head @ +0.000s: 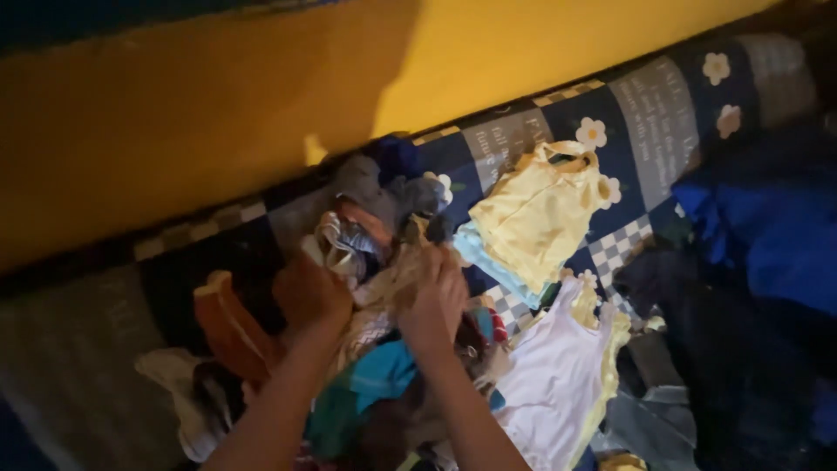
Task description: Folding assorted laundry on a bed.
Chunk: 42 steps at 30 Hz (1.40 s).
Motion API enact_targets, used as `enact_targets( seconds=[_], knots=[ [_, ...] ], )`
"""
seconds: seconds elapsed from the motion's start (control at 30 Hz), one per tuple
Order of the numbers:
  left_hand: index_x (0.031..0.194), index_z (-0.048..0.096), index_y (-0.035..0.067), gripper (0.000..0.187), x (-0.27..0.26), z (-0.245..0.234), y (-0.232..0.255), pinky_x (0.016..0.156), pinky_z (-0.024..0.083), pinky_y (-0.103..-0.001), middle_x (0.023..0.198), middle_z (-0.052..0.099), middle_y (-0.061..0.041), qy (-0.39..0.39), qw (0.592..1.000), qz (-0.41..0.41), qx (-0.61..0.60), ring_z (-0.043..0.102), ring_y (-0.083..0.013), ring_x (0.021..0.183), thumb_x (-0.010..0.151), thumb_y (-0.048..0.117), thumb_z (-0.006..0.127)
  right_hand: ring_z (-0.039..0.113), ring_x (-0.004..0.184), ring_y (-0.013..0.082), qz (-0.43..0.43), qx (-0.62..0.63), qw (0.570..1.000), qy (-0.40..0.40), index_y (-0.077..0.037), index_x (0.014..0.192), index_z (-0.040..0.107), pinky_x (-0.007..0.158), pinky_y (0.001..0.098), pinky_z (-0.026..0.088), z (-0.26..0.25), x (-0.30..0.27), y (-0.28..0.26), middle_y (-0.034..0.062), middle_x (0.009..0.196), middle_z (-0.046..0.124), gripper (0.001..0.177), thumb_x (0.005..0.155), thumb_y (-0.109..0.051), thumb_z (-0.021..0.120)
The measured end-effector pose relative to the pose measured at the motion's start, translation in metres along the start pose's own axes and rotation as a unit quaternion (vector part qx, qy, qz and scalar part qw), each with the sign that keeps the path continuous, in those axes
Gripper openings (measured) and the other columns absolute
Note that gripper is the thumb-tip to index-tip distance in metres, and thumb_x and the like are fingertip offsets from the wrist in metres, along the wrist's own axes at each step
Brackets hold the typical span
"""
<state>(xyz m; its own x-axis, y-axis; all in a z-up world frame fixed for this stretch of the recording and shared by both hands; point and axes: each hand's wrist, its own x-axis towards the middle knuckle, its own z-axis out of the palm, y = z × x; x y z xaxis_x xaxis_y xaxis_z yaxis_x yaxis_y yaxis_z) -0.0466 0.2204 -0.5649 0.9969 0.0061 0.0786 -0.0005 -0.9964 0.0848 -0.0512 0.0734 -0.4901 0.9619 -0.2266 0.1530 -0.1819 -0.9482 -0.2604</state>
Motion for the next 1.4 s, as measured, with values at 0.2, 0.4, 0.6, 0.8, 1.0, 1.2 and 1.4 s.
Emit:
enact_targets(
  seconds=[0.2, 0.4, 0.6, 0.8, 1.0, 1.2, 1.4],
  knots=[
    [0.11, 0.073, 0.009, 0.028, 0.021, -0.048, 0.008, 0.095, 0.053, -0.053, 0.115, 0.071, -0.018, -0.225, 0.929, -0.131, -0.264, 0.067, -0.041, 0.106, 0.093, 0.031, 0.064, 0.054, 0.133, 0.0416, -0.271, 0.142, 0.945, -0.112, -0.008, 0.149, 0.055, 0.115, 0.0455, 0.041, 0.024, 0.009, -0.013, 0.0216, 0.154, 0.054, 0.08, 0.071, -0.004, 0.07],
    [0.111, 0.072, 0.008, 0.025, 0.01, -0.104, 0.05, 0.088, 0.051, -0.048, 0.105, 0.07, -0.018, -0.076, 0.889, 0.007, -0.451, 0.065, -0.0391, 0.1, 0.09, 0.02, 0.063, 0.076, 0.089, 0.0284, -0.127, 0.154, 0.876, -0.439, -0.01, 0.093, 0.075, 0.085, 0.0382, 0.059, -0.031, 0.056, 0.036, 0.0108, 0.095, 0.077, 0.031, 0.066, -0.022, 0.085],
    [0.102, 0.068, 0.002, 0.018, 0.053, -0.142, 0.084, 0.084, 0.05, -0.049, 0.097, 0.068, -0.019, -0.045, 0.834, 0.105, -0.54, 0.066, -0.0395, 0.098, 0.099, 0.02, 0.068, 0.073, 0.089, 0.0142, 0.062, 0.396, 0.815, -0.419, -0.004, 0.109, 0.072, 0.082, 0.0323, 0.06, -0.102, 0.082, 0.097, 0.0044, 0.099, 0.078, 0.037, 0.072, -0.004, 0.078],
    [0.099, 0.074, 0.006, 0.028, 0.09, -0.165, 0.071, 0.065, 0.056, -0.037, 0.08, 0.074, -0.009, -0.104, 0.742, 0.126, -0.65, 0.074, -0.0242, 0.07, 0.084, 0.03, 0.077, 0.068, 0.096, 0.0151, 0.128, 0.579, 0.761, -0.261, 0.002, 0.119, 0.066, 0.085, 0.0325, 0.054, -0.129, 0.082, 0.135, 0.0084, 0.107, 0.073, 0.026, 0.096, -0.006, 0.074],
    [0.106, 0.072, 0.007, 0.024, 0.101, -0.213, 0.109, 0.082, 0.052, -0.044, 0.1, 0.072, -0.014, 0.0, 0.807, 0.244, -0.537, 0.067, -0.0375, 0.094, 0.091, 0.024, 0.077, 0.071, 0.102, 0.0169, 0.163, 0.741, 0.642, -0.109, -0.003, 0.117, 0.066, 0.091, 0.0349, 0.058, -0.175, 0.09, 0.11, 0.0063, 0.11, 0.074, 0.023, 0.103, -0.019, 0.059],
    [0.111, 0.065, 0.005, 0.06, 0.09, -0.272, 0.149, 0.08, 0.054, -0.044, 0.103, 0.069, -0.017, -0.057, 0.766, 0.251, -0.589, 0.07, -0.0381, 0.095, 0.068, 0.038, 0.091, 0.071, 0.092, 0.0198, 0.154, 0.747, 0.643, -0.075, 0.001, 0.112, 0.072, 0.085, 0.0361, 0.056, -0.239, 0.106, 0.104, 0.0105, 0.103, 0.075, 0.019, 0.104, -0.013, 0.062],
    [0.113, 0.071, 0.003, 0.034, 0.128, -0.351, 0.178, 0.081, 0.055, -0.042, 0.107, 0.072, -0.018, 0.053, 0.761, 0.365, -0.535, 0.069, -0.0389, 0.099, 0.083, 0.017, 0.079, 0.071, 0.085, 0.0212, 0.167, 0.697, 0.692, 0.085, -0.006, 0.111, 0.068, 0.081, 0.0399, 0.06, -0.321, 0.131, 0.128, 0.0096, 0.097, 0.073, 0.013, 0.1, -0.008, 0.062]
  ],
)
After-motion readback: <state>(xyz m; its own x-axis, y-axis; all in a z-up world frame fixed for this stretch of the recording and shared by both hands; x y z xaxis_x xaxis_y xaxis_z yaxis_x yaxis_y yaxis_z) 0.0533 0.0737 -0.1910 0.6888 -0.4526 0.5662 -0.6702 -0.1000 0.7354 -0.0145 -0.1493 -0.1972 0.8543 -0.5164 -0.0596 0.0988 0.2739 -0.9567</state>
